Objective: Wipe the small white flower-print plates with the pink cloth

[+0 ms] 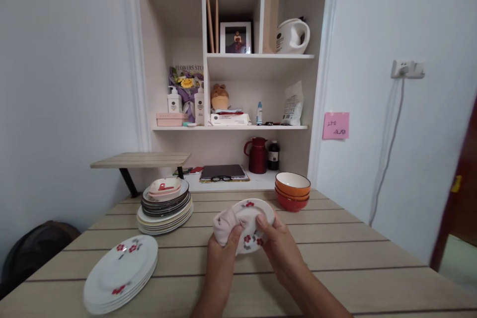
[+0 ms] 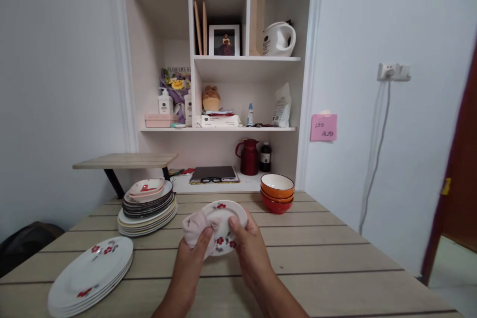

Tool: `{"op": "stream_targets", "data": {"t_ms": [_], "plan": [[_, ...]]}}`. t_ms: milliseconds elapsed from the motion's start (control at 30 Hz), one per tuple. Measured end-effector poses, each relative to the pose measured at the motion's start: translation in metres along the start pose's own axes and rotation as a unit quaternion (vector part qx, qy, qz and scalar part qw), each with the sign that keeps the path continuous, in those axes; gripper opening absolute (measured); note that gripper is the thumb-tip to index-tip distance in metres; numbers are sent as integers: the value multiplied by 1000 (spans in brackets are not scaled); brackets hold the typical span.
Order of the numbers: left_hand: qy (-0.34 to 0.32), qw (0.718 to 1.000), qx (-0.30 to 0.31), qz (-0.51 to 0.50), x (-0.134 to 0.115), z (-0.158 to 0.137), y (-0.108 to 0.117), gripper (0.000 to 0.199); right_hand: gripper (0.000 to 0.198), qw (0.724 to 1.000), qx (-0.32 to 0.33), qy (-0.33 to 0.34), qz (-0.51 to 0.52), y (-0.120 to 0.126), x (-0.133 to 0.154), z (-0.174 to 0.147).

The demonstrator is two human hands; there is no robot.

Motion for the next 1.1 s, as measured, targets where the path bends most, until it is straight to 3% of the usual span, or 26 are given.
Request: {"op": "stream_targets", "data": {"t_ms": [200, 333, 467, 533, 667, 767, 833, 967, 1033, 1100], "plan": [[35, 999, 11, -5, 3, 0, -4, 55, 41, 992, -34, -59, 109, 5, -18, 4], [23, 1000, -7, 11, 6, 1, -2, 54, 39, 989, -32, -75, 120, 7, -23, 4], [-16, 996, -66, 60, 3, -1, 3, 43, 35, 997, -15, -71, 26, 6, -15, 2], [-59, 992, -79, 73, 1, -2, 4, 37, 36, 996, -12, -12, -84, 9, -7, 3], [-177, 976, -36, 126, 0, 0, 4, 27, 44, 939, -9, 168, -300, 13, 9, 5], [-256, 949, -27, 180, 1, 0, 7, 21, 34, 884, 15, 242, -399, 15, 20, 5], [-315, 921, -25, 230, -2, -1, 8, 22, 26, 840, 36, 288, -457, 14, 28, 4], [-402, 855, -28, 327, -10, -7, 6, 31, 38, 763, 78, 368, -527, 10, 36, 0], [-423, 838, -38, 342, -13, -9, 5, 32, 36, 746, 99, 382, -536, 7, 36, -1], [-434, 833, -43, 340, -14, -10, 6, 31, 29, 750, 113, 380, -529, 5, 36, -1]]}}
Point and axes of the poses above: each hand's wrist, its own z-axis towards the middle knuckle, its own y-axis out of the back of the hand, x = y × z, the point moved 3 cm from there along z, towards the middle knuckle, and after that the axes turned 5 degrees about y, right-handed, at the moved point
